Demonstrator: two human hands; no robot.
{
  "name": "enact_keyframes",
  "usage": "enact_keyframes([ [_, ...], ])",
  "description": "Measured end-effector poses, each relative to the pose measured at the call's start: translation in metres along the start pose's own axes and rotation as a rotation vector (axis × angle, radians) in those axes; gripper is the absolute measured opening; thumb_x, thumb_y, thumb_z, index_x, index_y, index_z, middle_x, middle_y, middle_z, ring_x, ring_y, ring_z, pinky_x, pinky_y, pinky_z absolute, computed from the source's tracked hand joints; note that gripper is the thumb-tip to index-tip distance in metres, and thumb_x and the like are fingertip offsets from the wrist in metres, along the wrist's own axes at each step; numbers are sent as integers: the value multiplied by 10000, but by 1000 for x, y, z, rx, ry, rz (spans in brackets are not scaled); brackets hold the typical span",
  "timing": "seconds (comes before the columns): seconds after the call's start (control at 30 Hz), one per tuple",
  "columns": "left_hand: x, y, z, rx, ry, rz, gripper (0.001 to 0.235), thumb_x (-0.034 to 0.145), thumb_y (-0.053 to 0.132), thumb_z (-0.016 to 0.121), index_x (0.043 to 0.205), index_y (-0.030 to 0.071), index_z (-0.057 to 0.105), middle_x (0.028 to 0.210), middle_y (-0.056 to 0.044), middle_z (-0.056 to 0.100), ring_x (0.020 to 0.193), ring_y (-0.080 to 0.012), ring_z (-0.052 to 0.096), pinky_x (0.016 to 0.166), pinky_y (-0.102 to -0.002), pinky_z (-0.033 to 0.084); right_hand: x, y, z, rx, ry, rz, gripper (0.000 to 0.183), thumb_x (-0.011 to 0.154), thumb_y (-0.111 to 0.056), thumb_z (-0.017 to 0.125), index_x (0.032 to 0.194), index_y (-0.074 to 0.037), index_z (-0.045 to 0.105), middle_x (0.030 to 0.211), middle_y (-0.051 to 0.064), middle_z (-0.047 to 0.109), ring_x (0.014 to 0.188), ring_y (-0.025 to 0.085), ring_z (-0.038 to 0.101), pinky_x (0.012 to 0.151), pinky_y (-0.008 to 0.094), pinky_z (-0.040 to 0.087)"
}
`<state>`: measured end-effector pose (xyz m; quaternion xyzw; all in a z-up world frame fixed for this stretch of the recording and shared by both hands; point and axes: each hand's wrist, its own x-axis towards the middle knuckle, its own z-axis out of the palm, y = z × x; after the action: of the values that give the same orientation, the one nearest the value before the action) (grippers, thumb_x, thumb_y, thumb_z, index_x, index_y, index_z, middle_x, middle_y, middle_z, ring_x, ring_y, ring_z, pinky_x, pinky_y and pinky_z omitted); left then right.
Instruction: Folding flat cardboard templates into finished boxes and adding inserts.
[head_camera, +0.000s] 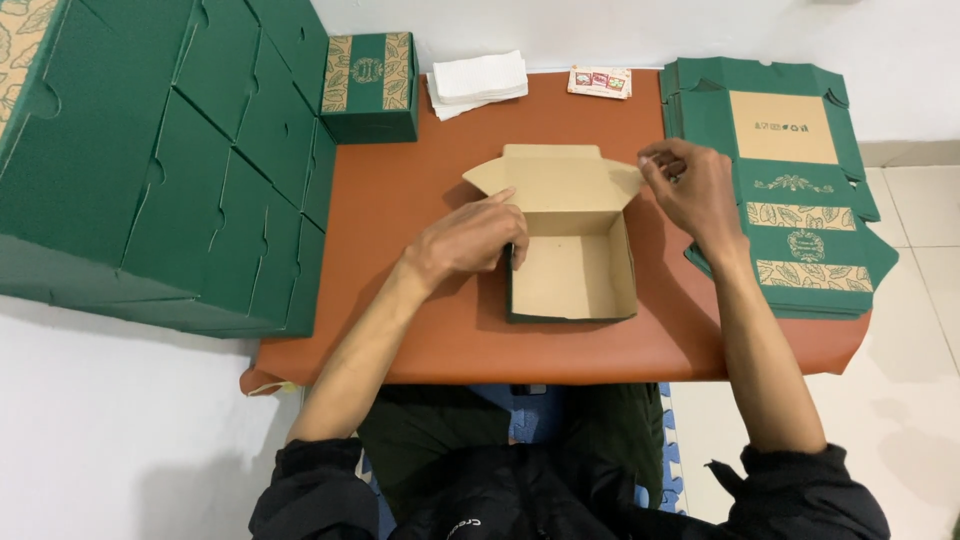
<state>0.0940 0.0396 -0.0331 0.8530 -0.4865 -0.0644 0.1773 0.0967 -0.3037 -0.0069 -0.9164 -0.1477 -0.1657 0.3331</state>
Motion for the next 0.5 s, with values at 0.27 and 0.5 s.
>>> enact_keyframes([
  [0.27,-14,16,-47,-243,374,58,384,782,-147,602,916,156,795,969,-18,805,1047,-245,706,1274,-533,336,70,26,11,-105,39,-113,173,1024,26,754,1178,83,809,935,188,774,772,320,699,640,412,559],
  [0.5,-23,-15,-26,163,675,-106,367,849,-137,665,981,182,788,1023,62,814,955,-128,715,1077,-385,510,135,59,62,-396,-105,-212,543,812,16,799,1354,-26,776,1375,191,735,1123,408,706,942,476,587],
])
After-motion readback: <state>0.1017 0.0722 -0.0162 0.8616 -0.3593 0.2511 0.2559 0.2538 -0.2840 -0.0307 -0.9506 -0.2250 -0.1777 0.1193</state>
